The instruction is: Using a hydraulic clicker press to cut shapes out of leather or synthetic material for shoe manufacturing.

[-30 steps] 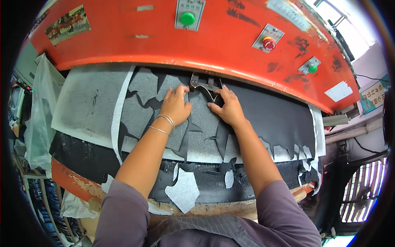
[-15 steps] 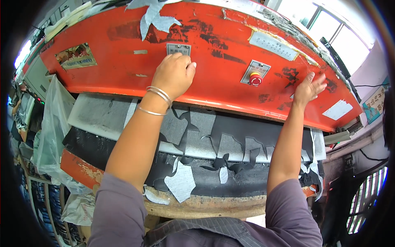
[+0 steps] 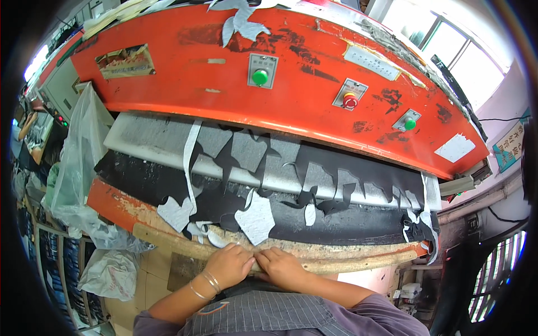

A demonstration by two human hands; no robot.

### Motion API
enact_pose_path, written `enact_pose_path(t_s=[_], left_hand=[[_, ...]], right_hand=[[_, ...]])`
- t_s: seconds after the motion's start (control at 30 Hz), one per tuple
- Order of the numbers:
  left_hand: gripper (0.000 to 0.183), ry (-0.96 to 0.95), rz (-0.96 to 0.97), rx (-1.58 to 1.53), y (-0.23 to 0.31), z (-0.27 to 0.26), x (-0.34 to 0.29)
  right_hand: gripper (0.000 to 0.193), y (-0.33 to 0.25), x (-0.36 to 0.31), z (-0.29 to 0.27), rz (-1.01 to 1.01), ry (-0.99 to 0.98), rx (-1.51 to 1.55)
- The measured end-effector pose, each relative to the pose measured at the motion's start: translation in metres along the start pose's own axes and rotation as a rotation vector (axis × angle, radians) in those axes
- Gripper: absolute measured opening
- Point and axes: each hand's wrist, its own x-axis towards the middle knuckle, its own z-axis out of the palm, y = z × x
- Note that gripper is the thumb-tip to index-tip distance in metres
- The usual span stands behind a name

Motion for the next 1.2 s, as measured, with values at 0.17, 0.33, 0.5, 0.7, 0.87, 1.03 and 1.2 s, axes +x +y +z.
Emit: enact_pose_path(t_s=[0.17,0.33,0.5,0.7,0.87,1.03,1.2], left_hand=[[0.011,0.213,0.004,0.027,0.0,0.012,0.0],[0.019,0.095,0.024,0.028,-0.013,0.001,0.016],[0.033,-0.463,-0.069,-0.204,-0.045,-0.013,0.039],[0.029,-0.375,0.014,-0.427,-0.065,-0.031,0.103],[0.026,-0.381,0.114,-0.552,-0.076,-0.047,0.132],[0.032,-0.032,-0.24,-0.951,-0.097,-0.048,0.143],[0.08,0.212,-0.265,-1.059,-0.098,-0.043,0.162]], right_hand=[[0.023,-0.009,0.0,0.017,0.1,0.098,-0.178],[0.024,0.006,0.014,0.004,0.118,0.034,-0.142],[0.053,0.084,0.089,-0.063,0.36,0.093,0.094],[0.088,0.215,0.262,-0.12,1.022,0.204,-0.263],[0.09,0.24,0.306,-0.12,1.218,0.113,-0.223],[0.083,0.214,0.268,-0.125,1.007,0.145,0.019],[0.079,0.163,0.165,-0.096,0.515,0.22,0.933]])
